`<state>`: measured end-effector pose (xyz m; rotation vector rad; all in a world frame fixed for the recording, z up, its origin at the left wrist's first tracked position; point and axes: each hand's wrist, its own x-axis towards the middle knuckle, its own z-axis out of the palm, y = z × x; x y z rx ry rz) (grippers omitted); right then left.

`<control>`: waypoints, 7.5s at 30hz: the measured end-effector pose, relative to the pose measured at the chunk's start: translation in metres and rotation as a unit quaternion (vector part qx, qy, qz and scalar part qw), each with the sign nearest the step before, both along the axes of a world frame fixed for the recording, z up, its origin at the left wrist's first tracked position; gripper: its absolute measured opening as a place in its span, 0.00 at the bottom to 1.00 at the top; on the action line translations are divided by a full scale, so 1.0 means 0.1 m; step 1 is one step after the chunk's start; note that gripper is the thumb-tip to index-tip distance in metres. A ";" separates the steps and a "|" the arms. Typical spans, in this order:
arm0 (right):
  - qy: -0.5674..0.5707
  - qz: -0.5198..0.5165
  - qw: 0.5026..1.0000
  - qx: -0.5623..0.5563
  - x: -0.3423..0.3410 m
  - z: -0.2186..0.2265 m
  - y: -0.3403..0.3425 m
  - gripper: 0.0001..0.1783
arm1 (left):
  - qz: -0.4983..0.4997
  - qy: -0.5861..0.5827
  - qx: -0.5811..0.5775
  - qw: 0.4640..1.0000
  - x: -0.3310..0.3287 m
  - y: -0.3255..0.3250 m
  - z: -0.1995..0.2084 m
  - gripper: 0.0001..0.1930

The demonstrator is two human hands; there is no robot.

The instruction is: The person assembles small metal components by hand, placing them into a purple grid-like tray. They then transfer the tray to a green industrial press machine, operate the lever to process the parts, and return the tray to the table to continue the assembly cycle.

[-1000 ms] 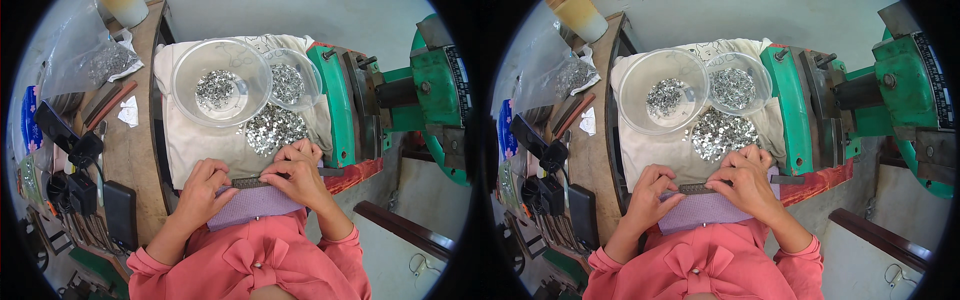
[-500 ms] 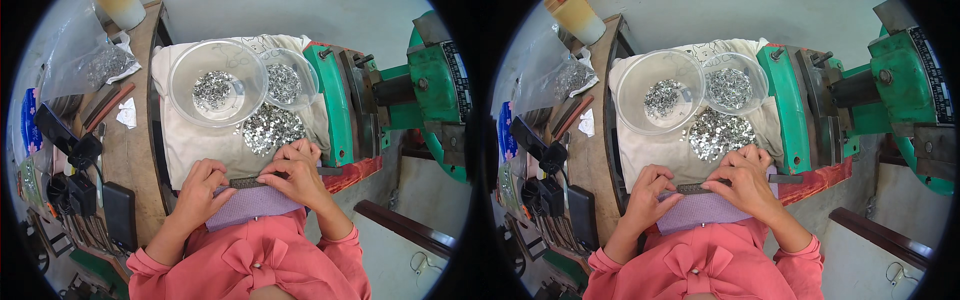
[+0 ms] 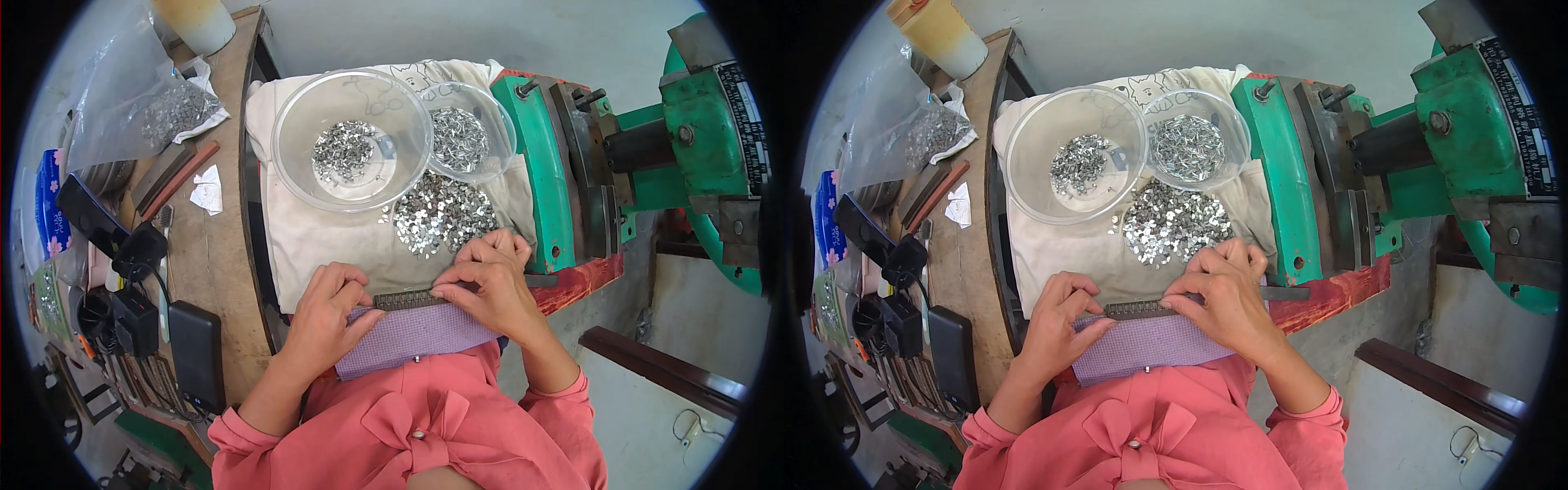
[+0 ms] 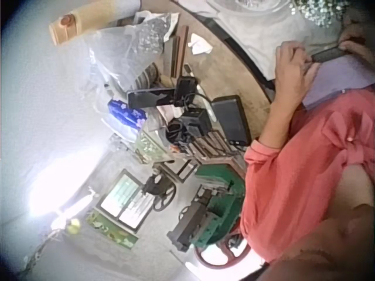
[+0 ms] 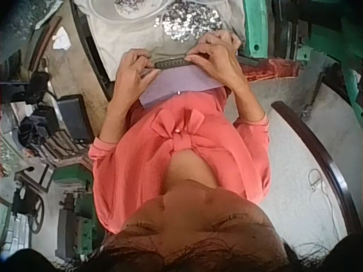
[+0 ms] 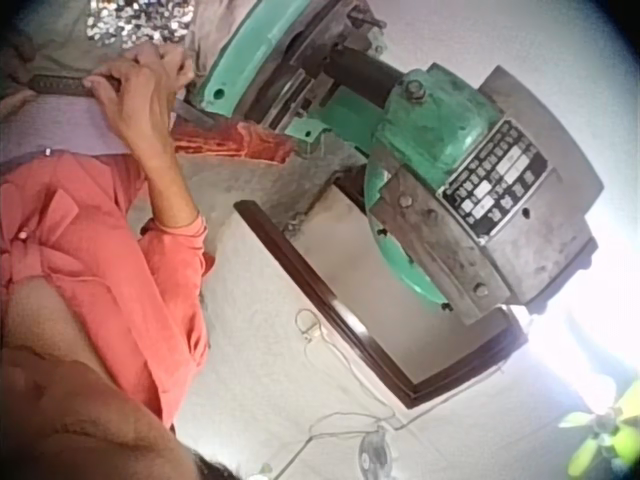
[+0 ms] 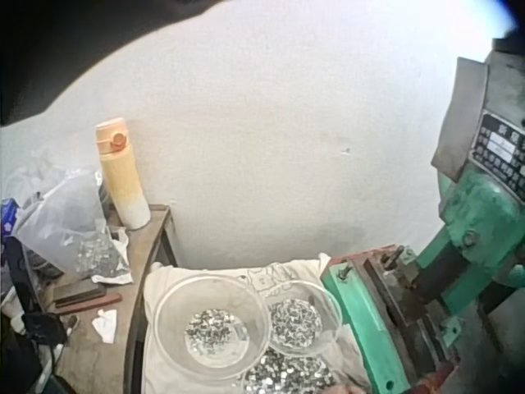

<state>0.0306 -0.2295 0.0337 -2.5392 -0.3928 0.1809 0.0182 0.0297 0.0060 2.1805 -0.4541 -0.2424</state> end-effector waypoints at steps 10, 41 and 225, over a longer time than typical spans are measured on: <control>0.034 0.000 0.999 -0.006 0.00 0.06 -0.05 0.06 | 0.002 0.006 -0.005 1.000 0.00 -0.01 0.00 0.14; 0.030 0.001 0.998 0.061 0.10 0.09 -0.08 0.05 | 0.000 -0.005 -0.004 1.000 0.00 0.00 0.00 0.13; -0.280 -0.379 0.834 0.286 -0.53 0.06 -1.32 0.13 | -0.321 -0.501 0.131 0.793 0.98 -2.29 0.81 0.23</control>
